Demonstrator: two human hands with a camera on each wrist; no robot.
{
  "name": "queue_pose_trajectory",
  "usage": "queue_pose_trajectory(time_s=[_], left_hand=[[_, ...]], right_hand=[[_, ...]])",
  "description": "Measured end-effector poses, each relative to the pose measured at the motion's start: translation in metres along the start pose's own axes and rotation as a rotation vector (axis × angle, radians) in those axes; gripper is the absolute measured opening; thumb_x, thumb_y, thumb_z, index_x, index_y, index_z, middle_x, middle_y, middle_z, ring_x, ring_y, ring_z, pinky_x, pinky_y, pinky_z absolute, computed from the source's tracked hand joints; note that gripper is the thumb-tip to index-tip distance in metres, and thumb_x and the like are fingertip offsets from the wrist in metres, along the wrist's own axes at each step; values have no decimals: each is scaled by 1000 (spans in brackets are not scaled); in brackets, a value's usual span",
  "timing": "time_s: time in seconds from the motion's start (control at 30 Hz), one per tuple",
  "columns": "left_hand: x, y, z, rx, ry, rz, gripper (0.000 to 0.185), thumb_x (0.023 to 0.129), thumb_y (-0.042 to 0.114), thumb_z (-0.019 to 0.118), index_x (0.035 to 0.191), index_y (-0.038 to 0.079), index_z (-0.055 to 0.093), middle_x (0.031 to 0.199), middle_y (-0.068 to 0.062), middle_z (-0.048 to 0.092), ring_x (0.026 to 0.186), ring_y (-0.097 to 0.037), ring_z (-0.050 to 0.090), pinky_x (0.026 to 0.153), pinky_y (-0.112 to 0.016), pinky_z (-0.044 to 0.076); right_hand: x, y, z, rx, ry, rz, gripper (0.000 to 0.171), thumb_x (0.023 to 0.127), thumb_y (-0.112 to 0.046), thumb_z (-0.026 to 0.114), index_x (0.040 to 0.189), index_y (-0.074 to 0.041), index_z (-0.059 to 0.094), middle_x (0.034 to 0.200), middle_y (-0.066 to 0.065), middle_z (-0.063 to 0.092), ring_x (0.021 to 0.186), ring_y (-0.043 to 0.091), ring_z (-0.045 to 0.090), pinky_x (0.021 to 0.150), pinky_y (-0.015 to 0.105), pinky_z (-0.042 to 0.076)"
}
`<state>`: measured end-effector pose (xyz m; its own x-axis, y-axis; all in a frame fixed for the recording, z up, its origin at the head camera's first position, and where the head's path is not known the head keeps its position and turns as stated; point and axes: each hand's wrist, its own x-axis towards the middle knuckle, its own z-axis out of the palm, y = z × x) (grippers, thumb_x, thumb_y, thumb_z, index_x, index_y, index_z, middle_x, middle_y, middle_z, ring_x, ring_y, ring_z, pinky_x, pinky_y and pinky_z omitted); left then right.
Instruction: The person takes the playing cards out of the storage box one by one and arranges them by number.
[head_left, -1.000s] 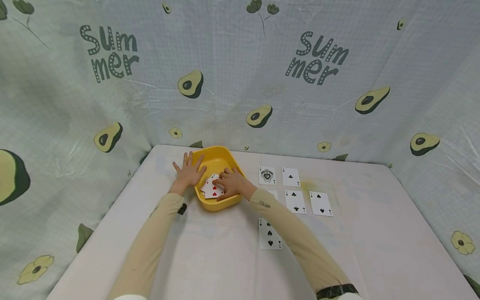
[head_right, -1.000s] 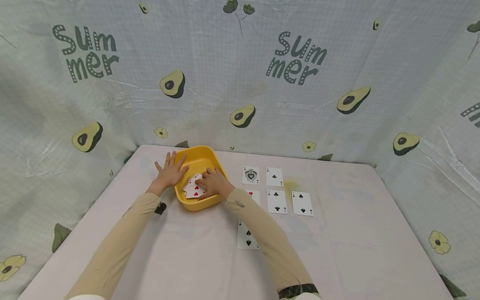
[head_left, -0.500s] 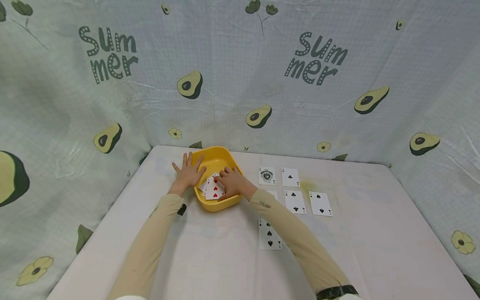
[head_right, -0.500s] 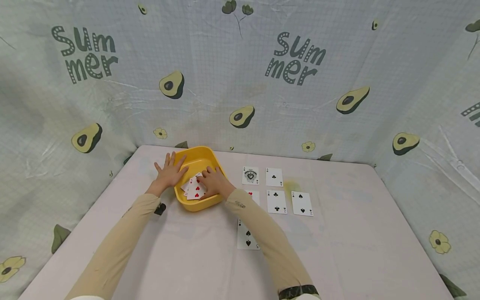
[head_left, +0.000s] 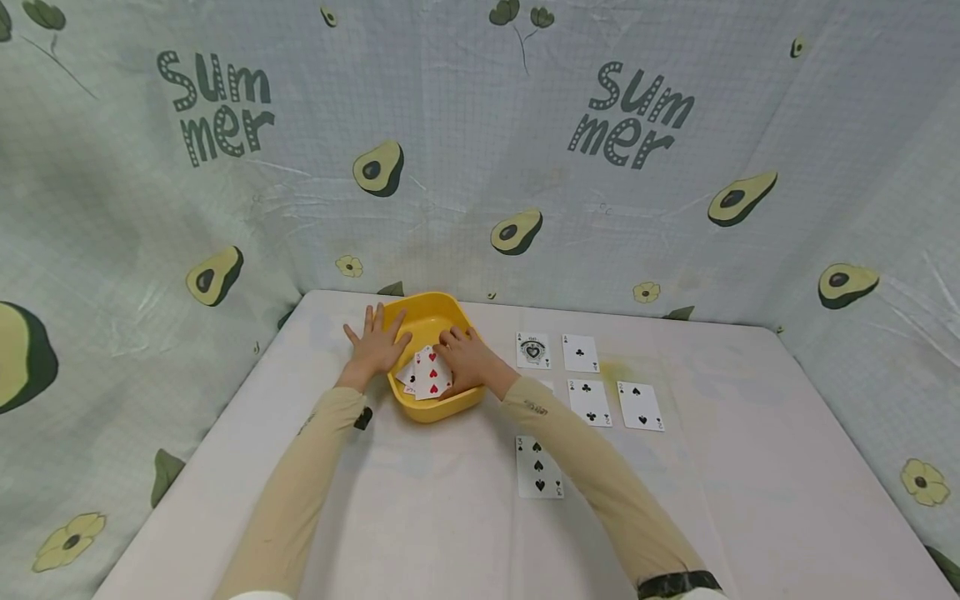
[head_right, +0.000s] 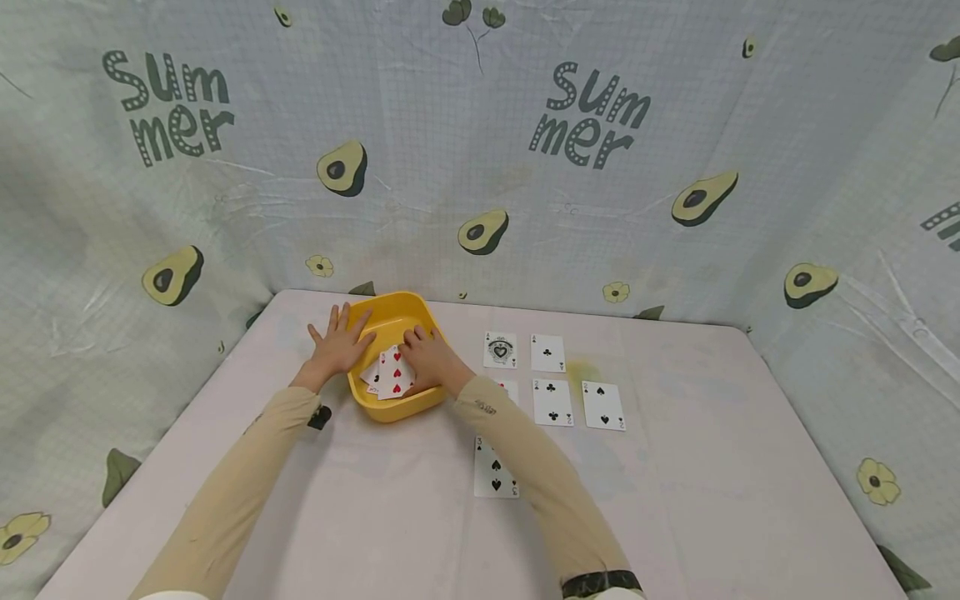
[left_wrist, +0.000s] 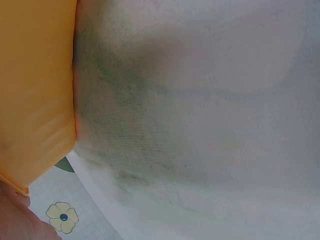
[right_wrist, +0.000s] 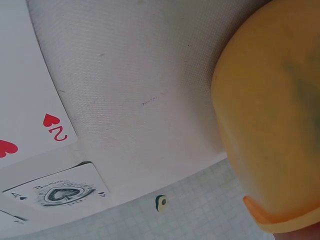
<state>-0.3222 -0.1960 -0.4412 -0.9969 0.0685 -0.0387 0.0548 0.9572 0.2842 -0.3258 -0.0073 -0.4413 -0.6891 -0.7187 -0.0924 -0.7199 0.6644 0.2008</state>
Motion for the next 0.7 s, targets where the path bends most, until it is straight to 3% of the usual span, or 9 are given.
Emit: queue_pose_trajectory(time_s=[0.7], left_hand=[[0,1,-1,12,-15,-10,58,95,45,23,144,16,12,149,-22,-9,135,-41,-13,95,-71,-10]], right_hand=[[-17,12,-14,0,58,44,99,65,-74,53,139,-13,29,136,3,35,123,23,28,102,47,26]])
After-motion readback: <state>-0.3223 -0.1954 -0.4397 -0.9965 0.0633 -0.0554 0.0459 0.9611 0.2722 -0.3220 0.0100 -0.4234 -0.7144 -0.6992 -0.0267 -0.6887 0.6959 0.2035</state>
